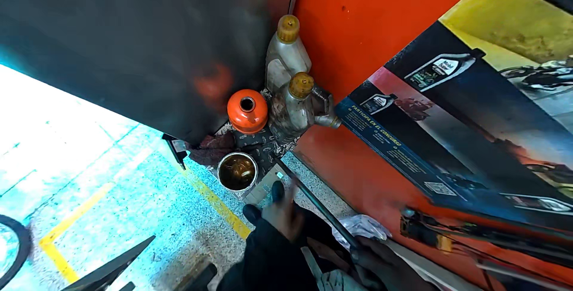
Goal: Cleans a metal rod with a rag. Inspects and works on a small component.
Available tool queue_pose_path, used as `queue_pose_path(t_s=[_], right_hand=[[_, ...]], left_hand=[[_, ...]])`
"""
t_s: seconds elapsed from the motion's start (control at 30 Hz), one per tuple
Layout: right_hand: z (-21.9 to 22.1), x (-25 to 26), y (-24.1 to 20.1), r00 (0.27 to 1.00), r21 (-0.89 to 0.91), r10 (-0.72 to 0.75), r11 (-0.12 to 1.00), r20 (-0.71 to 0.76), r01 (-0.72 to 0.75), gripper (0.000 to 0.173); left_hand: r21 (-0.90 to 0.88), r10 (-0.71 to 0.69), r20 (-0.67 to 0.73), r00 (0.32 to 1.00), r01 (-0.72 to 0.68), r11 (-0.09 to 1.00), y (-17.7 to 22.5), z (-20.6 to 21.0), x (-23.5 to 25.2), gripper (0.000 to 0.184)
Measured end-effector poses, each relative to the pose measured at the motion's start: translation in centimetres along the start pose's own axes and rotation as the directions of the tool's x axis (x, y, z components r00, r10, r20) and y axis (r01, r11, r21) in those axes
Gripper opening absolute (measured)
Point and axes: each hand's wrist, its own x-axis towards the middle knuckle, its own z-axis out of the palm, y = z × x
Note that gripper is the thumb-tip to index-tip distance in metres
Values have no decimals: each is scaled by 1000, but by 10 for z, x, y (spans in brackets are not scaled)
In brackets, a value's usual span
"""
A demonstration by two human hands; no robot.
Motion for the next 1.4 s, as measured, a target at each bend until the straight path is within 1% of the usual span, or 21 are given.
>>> queue_pose_path(t_s=[0.07,0.13,0.2,0.23,0.27,0.3,0.33,0.4,0.47,0.53,0.57,0.63,0.67,0.73,0.77,0.8,0.9,1.17,1.3,1.33,1.4], right_hand=[[-3,0,-1,1000,-143,-11,990,0,11,12],[-8,2,-2,1000,-322,11,947,7,-8,21],[-10,4,-1,1000,-481,26,876,1,-22,31],[-10,2,-4,999,-548,38,836,-6,-34,33],[-9,0,-8,999,-594,37,804,-23,-43,33],[-9,-1,-13,999,-620,22,784,-46,-45,33],[-11,-2,-15,998,-638,3,768,-68,-46,32],[-13,-3,-19,995,-674,-28,737,-92,-41,33],[-14,-4,-21,994,-705,-29,707,-103,-52,34],[-18,-6,-15,988,-714,-81,699,-128,-35,35],[-20,-8,-13,982,-709,-123,705,-143,-15,36],[-24,-10,-15,964,-686,-193,727,-182,16,39],[-24,-12,-17,956,-665,-214,746,-201,28,40],[-23,-16,-17,939,-622,-251,781,-236,52,37],[-22,-16,-17,932,-602,-268,796,-244,71,36],[-21,-16,-17,928,-581,-279,809,-245,90,35],[-19,-17,-17,919,-546,-311,826,-240,137,34],[-10,-19,-16,861,-476,-429,838,-272,267,28],[-11,-19,-11,856,-581,-437,786,-277,213,32],[-11,-18,-9,861,-580,-431,787,-271,212,33],[-13,-17,-4,870,-574,-417,792,-262,207,33]], left_hand=[[-13,302,-22,953,-302,953,25,14,-25,66],[67,327,-5,945,-326,943,21,8,-21,60],[164,31,34,999,-36,986,-1,-16,6,62],[181,-130,72,989,115,977,-8,-24,18,69],[180,-220,103,970,200,963,-5,-28,24,77],[149,-227,127,966,207,967,5,-27,22,81],[106,-139,114,984,127,986,19,-18,10,80],[43,165,65,984,-168,985,40,1,-18,73],[122,216,62,974,-222,967,39,1,-24,68],[296,-6,0,1000,6,955,29,-27,-18,58],[344,-39,-130,991,82,935,22,-43,-20,50],[386,28,-421,907,151,910,15,-79,-31,39],[406,-19,-438,899,216,888,15,-99,-38,42],[461,-386,-206,899,437,773,16,-136,-40,60],[506,-567,-59,822,514,692,13,-148,-31,70],[537,-654,24,756,542,646,8,-155,-20,76],[566,-694,97,714,534,628,-1,-155,5,75],[627,-728,73,681,537,565,-1,-153,21,61],[548,-697,-50,715,603,580,-2,-150,12,72],[499,-654,-106,749,609,617,1,-152,2,79],[332,-442,-246,863,503,798,9,-145,-22,81]])
